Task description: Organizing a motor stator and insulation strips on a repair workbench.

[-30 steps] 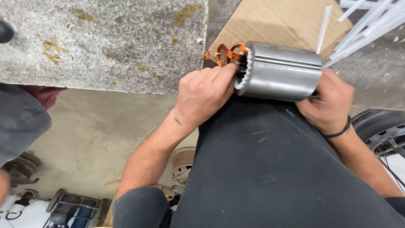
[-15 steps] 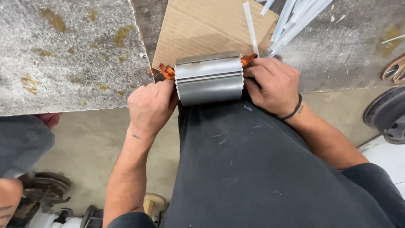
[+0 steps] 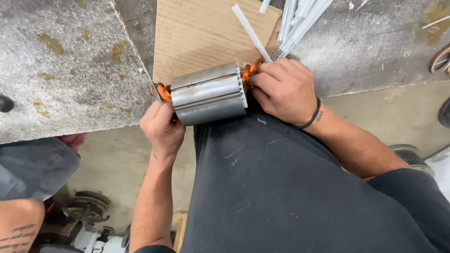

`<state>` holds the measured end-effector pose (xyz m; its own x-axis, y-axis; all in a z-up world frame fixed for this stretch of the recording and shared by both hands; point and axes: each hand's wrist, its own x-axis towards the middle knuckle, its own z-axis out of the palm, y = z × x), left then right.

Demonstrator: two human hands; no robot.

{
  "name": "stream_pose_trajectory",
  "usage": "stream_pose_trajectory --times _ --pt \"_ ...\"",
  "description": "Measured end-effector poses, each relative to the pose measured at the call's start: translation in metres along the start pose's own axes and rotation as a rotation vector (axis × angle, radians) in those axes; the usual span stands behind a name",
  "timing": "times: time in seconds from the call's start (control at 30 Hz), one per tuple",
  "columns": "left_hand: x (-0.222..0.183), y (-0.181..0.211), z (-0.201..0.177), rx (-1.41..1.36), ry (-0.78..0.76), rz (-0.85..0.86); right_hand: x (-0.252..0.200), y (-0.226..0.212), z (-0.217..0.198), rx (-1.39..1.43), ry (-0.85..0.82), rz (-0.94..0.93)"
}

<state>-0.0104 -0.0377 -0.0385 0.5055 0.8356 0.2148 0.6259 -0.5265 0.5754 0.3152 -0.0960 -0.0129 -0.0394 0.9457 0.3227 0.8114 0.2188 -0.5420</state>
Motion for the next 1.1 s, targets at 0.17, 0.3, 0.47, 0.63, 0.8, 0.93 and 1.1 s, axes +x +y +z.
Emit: stream_pose_trajectory --times 0.17,0.3,0.47,0.63,0.8,0.93,1.1 --pt "0.007 0.01 -0.002 -0.098 0.001 -0.142 -0.002 -0.003 0.006 0.078 0.028 0.007" --pt "0.008 0.002 -0.012 0.072 -0.096 -0.004 -0.003 0.003 0.008 0.152 0.052 -0.034" --pt "0.024 0.009 -0.024 0.139 -0.114 0.15 0.008 0.007 0.003 0.083 0.068 -0.136" --pt "0.005 0.004 -0.013 0.23 0.0 0.209 0.005 0.01 0.008 -0.006 0.071 -0.209" --pt "0.026 0.029 -0.007 0.195 0.147 0.167 0.002 0.01 0.005 0.121 -0.021 -0.076" --pt "0.02 0.022 -0.003 0.215 0.144 0.143 0.007 0.006 0.0 0.146 -0.036 -0.008" --pt "0.032 0.024 -0.013 0.225 0.056 0.125 0.006 0.002 0.0 0.194 0.003 -0.015"
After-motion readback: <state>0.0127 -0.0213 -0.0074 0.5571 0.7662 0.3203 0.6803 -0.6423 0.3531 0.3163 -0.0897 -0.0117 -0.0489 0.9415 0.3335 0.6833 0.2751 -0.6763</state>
